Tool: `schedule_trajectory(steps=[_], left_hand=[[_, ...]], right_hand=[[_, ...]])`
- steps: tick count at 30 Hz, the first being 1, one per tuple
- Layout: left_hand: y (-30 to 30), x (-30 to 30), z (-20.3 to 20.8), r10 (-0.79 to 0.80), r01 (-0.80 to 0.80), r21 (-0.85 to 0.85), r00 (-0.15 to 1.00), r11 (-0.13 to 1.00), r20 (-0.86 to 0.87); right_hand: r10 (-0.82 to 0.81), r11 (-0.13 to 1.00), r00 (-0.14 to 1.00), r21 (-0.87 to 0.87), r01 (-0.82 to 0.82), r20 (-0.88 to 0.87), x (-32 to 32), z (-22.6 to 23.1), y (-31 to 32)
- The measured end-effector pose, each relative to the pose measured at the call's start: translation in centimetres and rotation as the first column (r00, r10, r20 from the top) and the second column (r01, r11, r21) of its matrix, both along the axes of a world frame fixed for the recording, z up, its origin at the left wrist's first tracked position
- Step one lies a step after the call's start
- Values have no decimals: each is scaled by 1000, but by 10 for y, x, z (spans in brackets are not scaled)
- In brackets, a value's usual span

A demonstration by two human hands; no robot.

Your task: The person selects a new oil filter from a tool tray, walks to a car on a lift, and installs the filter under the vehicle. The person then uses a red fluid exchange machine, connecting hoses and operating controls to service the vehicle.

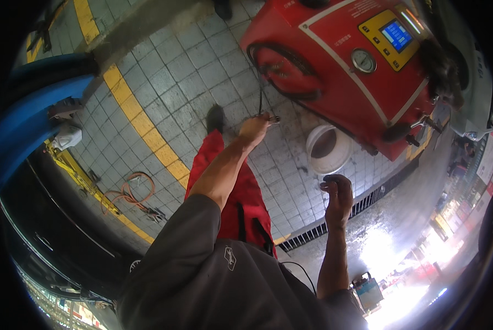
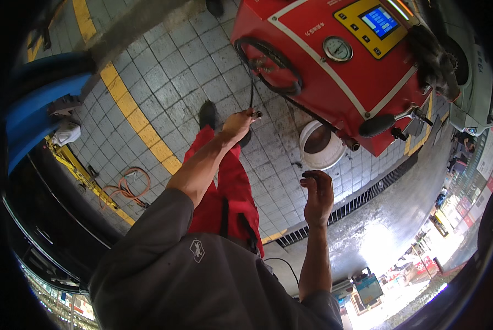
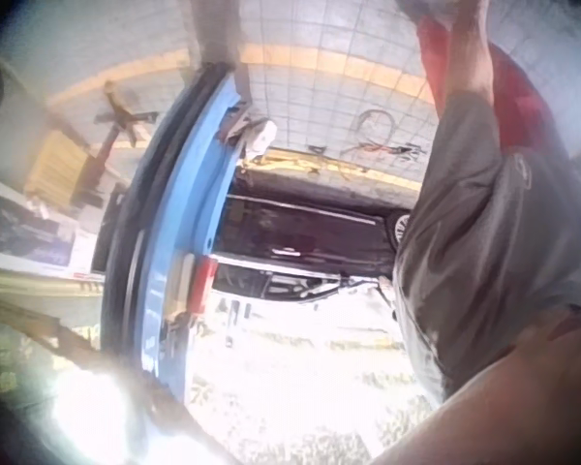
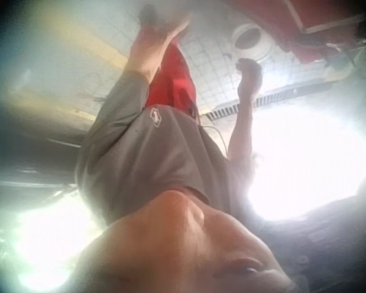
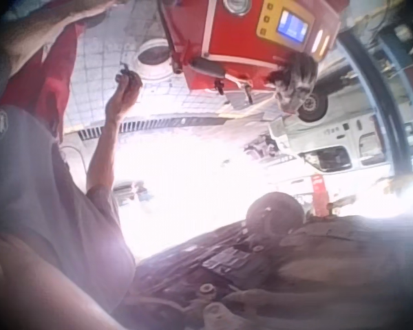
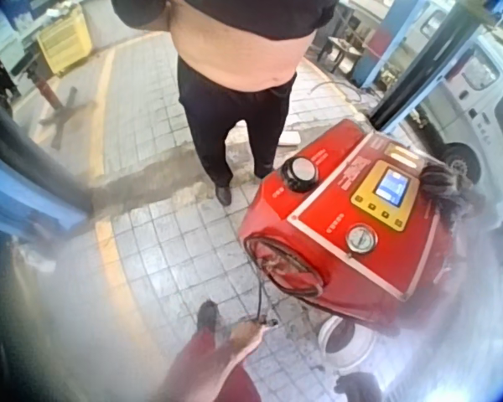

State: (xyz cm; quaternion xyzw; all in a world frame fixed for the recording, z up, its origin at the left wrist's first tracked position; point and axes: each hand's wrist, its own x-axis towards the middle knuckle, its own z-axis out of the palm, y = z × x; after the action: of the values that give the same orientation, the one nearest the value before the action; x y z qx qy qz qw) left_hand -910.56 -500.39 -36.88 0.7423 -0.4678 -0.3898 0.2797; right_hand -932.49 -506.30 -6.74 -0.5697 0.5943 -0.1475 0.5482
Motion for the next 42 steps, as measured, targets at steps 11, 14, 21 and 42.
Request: schedule_trajectory(steps=[11, 14, 21, 42], left_hand=[[-50, -35, 98, -63, 42, -222, 994, 974, -88], [-44, -27, 88, -100, 99, -179, 995, 979, 5], [22, 98, 28, -188, 174, 113, 973, 978, 134], [71, 55, 199, -298, 346, -87, 891, 934, 343]], right_hand=[[-25, 996, 999, -80, 27, 30, -11, 19, -10], [-78, 991, 996, -110, 82, 37, -17, 19, -5], [-98, 991, 994, -89, 101, 44, -40, 23, 10], [-179, 960, 977, -198, 199, 116, -60, 56, 7]])
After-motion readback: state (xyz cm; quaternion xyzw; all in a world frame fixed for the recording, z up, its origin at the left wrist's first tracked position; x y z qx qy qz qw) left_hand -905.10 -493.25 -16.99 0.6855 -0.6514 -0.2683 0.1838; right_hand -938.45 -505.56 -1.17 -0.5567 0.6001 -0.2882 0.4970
